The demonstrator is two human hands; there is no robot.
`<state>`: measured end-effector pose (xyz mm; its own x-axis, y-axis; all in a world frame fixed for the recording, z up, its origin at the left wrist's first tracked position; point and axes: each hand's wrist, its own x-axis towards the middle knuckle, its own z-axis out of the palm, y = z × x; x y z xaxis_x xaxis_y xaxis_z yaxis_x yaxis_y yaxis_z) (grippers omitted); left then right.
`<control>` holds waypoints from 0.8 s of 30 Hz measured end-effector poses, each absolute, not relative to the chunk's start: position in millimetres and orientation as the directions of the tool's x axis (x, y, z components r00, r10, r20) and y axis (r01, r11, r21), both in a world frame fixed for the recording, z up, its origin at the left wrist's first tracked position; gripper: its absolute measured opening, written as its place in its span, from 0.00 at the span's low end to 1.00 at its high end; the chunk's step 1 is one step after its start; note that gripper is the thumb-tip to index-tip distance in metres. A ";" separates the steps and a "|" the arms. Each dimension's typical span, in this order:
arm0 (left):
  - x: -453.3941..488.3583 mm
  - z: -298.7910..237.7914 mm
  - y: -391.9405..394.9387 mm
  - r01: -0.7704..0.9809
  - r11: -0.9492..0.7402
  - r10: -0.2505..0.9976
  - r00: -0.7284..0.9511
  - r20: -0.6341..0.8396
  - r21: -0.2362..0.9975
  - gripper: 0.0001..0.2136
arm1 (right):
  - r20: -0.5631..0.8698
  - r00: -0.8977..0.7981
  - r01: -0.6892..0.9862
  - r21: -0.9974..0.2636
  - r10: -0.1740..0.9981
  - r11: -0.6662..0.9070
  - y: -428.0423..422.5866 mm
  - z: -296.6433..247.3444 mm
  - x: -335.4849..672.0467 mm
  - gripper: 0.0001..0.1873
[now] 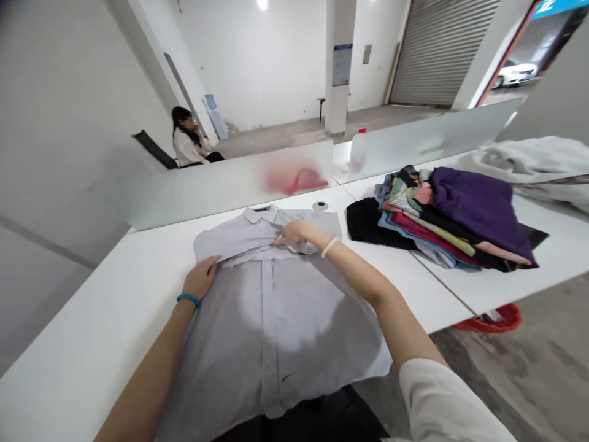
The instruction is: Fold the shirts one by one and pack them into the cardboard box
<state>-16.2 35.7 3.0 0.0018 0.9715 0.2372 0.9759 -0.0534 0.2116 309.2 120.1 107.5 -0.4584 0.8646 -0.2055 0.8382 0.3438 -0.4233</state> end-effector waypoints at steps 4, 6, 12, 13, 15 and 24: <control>-17.9 3.4 35.0 0.975 -0.028 0.961 -0.034 0.275 0.220 0.20 | -0.165 -0.477 0.802 -0.485 0.864 0.350 138.0 126.5 360.4 0.22; -17.4 3.3 34.9 0.976 -0.026 0.959 -0.036 0.280 0.215 0.20 | -0.054 -0.417 0.767 -0.556 0.907 0.319 146.1 129.4 373.7 0.18; -24.6 4.8 26.7 0.973 -0.106 0.955 0.044 0.293 0.203 0.19 | -0.058 -0.204 0.660 -0.745 0.977 0.094 155.4 120.9 383.1 0.26; -27.9 5.0 24.0 0.972 -0.123 0.954 0.061 0.292 0.200 0.19 | -0.104 -0.217 0.674 -0.736 0.970 0.072 155.2 119.4 384.4 0.27; -35.2 4.4 19.0 0.971 -0.156 0.956 0.102 0.275 0.181 0.19 | -0.175 -0.241 0.708 -0.705 0.955 0.050 153.9 115.8 388.3 0.26; -43.7 17.2 5.5 0.962 -0.270 0.961 0.267 0.068 0.030 0.22 | -0.027 -0.098 0.895 -0.440 0.995 0.076 139.6 95.3 402.9 0.24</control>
